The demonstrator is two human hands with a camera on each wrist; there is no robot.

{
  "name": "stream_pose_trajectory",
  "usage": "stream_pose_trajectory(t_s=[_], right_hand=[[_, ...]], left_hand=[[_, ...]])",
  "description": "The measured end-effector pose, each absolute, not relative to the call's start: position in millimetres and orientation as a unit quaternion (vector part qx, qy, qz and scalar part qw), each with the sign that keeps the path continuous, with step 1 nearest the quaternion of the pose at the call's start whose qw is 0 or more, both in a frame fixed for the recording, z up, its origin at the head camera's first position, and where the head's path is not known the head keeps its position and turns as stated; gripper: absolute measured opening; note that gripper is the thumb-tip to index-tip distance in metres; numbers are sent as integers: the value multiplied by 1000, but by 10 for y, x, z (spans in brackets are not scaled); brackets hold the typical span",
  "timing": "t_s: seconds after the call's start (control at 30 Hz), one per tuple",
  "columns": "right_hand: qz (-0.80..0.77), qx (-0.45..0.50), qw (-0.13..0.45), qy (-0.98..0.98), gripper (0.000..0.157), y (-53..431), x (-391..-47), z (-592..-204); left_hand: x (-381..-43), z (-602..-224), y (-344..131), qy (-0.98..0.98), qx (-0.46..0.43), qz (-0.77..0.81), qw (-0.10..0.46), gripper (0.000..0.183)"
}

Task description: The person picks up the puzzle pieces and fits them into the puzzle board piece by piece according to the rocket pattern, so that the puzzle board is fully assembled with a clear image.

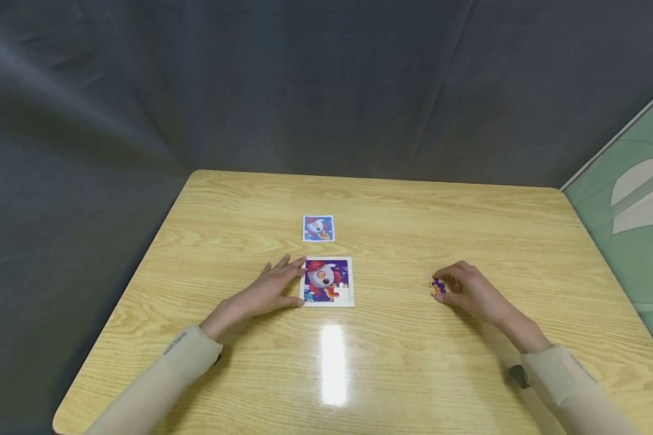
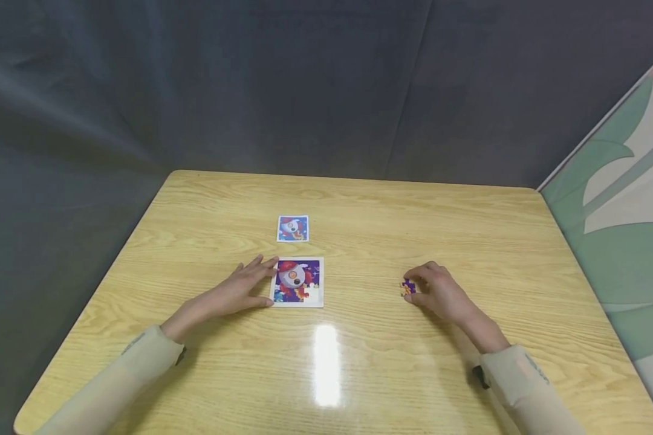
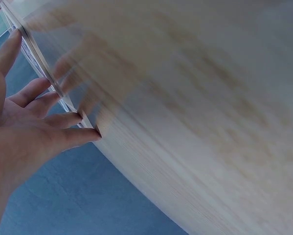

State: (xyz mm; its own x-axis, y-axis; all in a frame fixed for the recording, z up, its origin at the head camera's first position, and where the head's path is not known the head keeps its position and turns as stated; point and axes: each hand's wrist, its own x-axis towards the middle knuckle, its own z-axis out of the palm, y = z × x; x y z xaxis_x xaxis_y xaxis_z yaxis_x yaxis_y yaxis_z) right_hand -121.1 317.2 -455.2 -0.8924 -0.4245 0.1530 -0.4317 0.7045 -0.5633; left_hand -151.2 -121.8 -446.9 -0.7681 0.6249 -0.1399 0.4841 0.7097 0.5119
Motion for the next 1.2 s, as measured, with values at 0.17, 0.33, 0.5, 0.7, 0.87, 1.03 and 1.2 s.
stream_pose_trajectory(t_s=[0.17,0.33,0.5,0.7,0.87,1.03,1.2], right_hand=[[317,241,7,-917,36,3173,-1243,-4571],[313,256,26,-914,35,3161,-1230,-4581],[297,273,57,-913,33,3138,-1204,-4597],[258,303,114,-910,36,3126,-1171,-4609],[210,308,142,-917,36,3100,-1177,-4608],[174,319,176,-915,39,3049,-1181,-4602],[195,343,192,-899,39,2954,-1188,-4588]], left_hand=[[-1508,-4455,-1214,911,306,232,152,65],[-1499,-4448,-1215,910,307,235,149,65],[-1501,-4454,-1216,910,307,236,150,66],[-1500,-4458,-1218,910,306,236,150,66],[-1505,-4452,-1214,910,303,237,152,66],[-1505,-4454,-1209,911,303,236,150,65],[-1503,-4457,-1203,911,307,234,147,65]])
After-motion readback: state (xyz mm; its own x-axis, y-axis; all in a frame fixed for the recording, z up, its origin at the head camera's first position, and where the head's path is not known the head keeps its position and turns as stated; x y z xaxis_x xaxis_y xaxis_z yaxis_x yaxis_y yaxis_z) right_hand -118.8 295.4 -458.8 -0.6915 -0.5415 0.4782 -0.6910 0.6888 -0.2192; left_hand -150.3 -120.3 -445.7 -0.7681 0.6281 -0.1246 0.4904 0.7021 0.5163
